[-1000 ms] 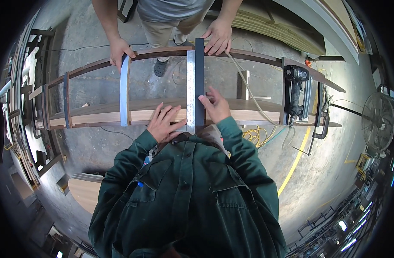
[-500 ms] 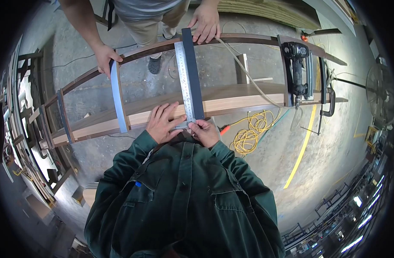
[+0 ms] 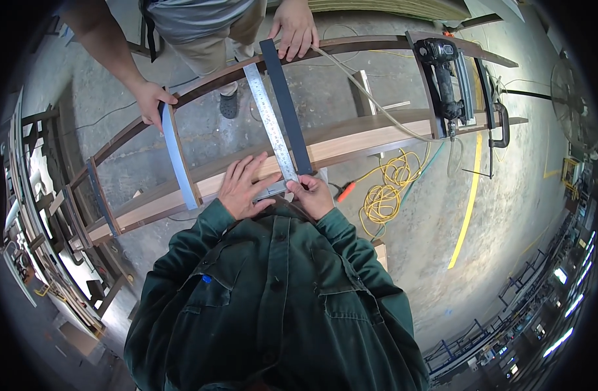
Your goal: Assembling a curved wooden furniture component by attaching metal support strips with a pneumatic nail gun.
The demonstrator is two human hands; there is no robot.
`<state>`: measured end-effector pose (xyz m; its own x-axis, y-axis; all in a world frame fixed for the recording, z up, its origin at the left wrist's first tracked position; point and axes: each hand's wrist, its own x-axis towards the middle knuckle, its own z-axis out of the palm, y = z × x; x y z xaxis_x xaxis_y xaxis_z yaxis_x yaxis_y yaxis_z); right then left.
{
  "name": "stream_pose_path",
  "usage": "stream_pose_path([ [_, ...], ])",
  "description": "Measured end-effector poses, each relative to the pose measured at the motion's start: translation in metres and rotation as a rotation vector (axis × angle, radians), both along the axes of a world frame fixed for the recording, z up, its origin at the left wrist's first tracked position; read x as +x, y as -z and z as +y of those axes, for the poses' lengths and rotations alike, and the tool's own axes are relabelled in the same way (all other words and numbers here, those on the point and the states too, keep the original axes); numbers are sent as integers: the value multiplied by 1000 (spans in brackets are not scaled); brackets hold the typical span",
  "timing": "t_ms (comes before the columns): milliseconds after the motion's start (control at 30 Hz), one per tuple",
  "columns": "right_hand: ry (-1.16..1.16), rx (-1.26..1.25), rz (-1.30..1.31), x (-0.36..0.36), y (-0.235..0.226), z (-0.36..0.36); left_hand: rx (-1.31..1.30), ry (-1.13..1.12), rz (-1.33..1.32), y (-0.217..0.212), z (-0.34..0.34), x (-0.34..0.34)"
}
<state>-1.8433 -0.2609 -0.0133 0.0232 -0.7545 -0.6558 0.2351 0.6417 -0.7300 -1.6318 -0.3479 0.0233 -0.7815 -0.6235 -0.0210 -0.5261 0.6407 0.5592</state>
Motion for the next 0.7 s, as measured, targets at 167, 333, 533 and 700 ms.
stream_pose_path([
  [167, 35, -26, -24, 2, 1, 3, -39, -6, 25, 7, 1, 2],
  [333, 51, -41, -10, 4, 0, 4, -81, 9, 36, 9, 2, 2],
  [533, 64, -32, -29, 2, 0, 5, -88, -8, 44, 10, 2, 1],
  [700, 57, -45, -18, 0, -3, 3, -100, -5, 40, 8, 1, 0],
])
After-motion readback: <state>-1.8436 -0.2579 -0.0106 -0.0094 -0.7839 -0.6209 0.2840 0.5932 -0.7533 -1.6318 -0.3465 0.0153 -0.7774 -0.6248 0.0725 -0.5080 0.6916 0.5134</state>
